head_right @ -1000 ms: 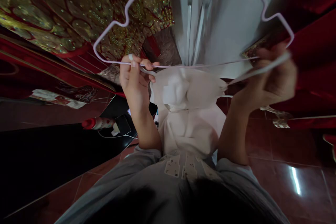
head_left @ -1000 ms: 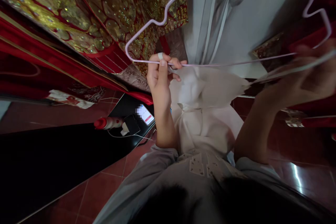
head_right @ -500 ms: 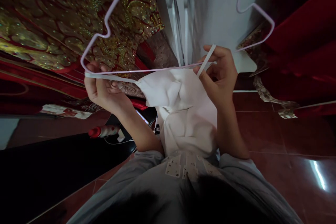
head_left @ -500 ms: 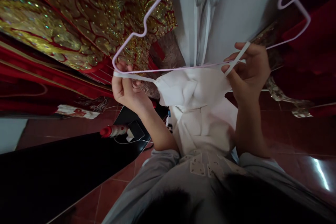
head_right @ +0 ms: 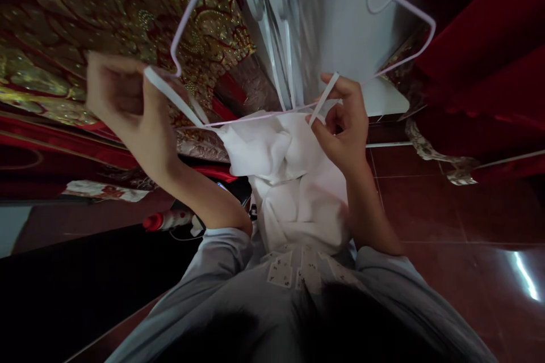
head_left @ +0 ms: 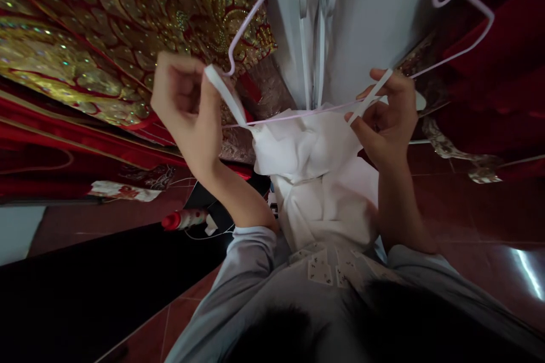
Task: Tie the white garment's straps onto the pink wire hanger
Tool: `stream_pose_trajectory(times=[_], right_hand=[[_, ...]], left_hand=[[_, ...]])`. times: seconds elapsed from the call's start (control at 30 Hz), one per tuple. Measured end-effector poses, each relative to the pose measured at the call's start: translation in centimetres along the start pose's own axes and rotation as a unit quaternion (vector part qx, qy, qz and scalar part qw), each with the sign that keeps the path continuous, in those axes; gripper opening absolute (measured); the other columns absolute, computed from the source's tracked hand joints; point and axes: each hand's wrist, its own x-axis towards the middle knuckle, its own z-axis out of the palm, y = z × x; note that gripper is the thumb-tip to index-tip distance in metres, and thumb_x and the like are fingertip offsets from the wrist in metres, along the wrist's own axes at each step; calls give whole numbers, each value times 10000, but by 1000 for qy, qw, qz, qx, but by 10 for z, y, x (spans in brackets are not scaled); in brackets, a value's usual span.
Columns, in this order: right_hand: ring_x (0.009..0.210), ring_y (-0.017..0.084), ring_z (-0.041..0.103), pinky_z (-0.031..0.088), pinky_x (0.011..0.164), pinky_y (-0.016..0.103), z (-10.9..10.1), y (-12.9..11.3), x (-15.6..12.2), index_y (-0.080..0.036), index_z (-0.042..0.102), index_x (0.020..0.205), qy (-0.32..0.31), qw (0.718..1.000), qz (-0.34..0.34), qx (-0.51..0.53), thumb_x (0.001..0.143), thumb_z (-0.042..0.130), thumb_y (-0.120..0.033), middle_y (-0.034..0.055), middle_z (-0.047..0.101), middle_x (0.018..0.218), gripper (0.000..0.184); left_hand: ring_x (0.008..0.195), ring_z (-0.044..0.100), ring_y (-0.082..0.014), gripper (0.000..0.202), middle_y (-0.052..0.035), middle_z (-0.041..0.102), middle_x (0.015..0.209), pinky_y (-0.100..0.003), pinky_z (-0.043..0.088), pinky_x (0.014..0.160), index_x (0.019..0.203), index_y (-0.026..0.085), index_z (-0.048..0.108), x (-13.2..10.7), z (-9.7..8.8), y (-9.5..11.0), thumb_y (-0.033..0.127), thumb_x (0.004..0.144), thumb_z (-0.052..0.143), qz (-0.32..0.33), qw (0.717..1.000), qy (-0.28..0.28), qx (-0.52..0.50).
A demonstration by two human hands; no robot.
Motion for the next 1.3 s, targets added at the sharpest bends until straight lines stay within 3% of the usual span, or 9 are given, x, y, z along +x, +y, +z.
stream_pose_trajectory(times=[0.13, 0.23, 0.33, 0.5, 0.6, 0.7, 0.8, 1.0, 1.3], right_hand=[[788, 151, 613, 406, 460, 263, 0, 7, -1, -427, 588, 1414, 0, 1000, -26, -16, 873, 791, -479, 46, 636, 1202, 581], [732, 134, 588, 400, 453, 252, 2, 9, -3, -423, 549, 1444, -6, 999, -21, -28, 883, 781, -514, 43, 647, 1173, 614], [596, 73, 439, 359, 431, 237, 9, 5, -8, -422, 534, 1458, -31, 999, -12, -13, 885, 788, -510, 24, 662, 1161, 633], [640, 85, 477, 360, 445, 236, 18, -1, -10, -422, 561, 1446, -42, 999, -23, -4, 867, 816, -527, 31, 650, 1219, 641], [663, 69, 487, 362, 457, 221, -3, 20, 9, -383, 659, 1384, 52, 995, -80, -30, 814, 873, -542, 46, 627, 1271, 630], [792, 98, 575, 407, 575, 215, -45, 55, 41, -364, 757, 1310, 224, 949, -221, -12, 757, 930, -561, 16, 649, 1077, 612], [841, 92, 590, 400, 634, 221, -79, 70, 69, -359, 788, 1238, 204, 957, -205, 6, 731, 937, -566, -11, 659, 1056, 567], [713, 108, 519, 404, 642, 286, -65, 18, 87, -215, 770, 1044, 14, 988, -142, -54, 640, 984, -402, -9, 641, 858, 494], [1182, 277, 589, 516, 1027, 436, -49, -13, 79, -219, 721, 1098, 47, 948, -113, -293, 524, 951, 24, 35, 652, 1139, 665]], left_hand=[[733, 579, -101, 112, -6, 672, 815, -212, 479, 706, 900, 105, 771, 7, 1, 6, 93, 1011, 756, 54, 993, -101, 33], [802, 649, -124, 281, -4, 704, 873, -238, 503, 730, 1019, 113, 775, -4, -1, -8, -117, 993, 615, 26, 1000, 2, -7], [649, 610, -89, 306, 49, 687, 811, -225, 432, 578, 1060, 185, 694, -27, 5, -26, -87, 1028, 559, -46, 978, 174, -101], [719, 690, -119, 212, -14, 752, 866, -254, 553, 715, 1066, 193, 704, -60, 30, -32, 129, 1123, 511, -136, 952, 165, -221], [731, 692, -129, 199, -16, 742, 844, -258, 570, 751, 950, 204, 704, -65, 35, -29, 186, 1106, 581, -112, 960, 136, -216], [724, 680, -125, 209, -14, 731, 834, -244, 563, 755, 912, 211, 680, -66, 31, -29, 194, 1104, 599, -99, 965, 112, -217], [739, 686, -121, 212, -26, 741, 856, -236, 565, 768, 927, 197, 670, -67, 29, -31, 185, 1114, 571, -94, 964, 87, -231], [799, 719, -141, 152, -25, 770, 918, -242, 583, 783, 952, 234, 681, -71, 30, -32, 312, 1080, 660, -107, 967, 82, -218], [824, 730, -160, 175, -22, 728, 881, -251, 583, 729, 941, 249, 628, -69, 32, -36, 333, 1094, 614, -144, 972, 112, -146]])
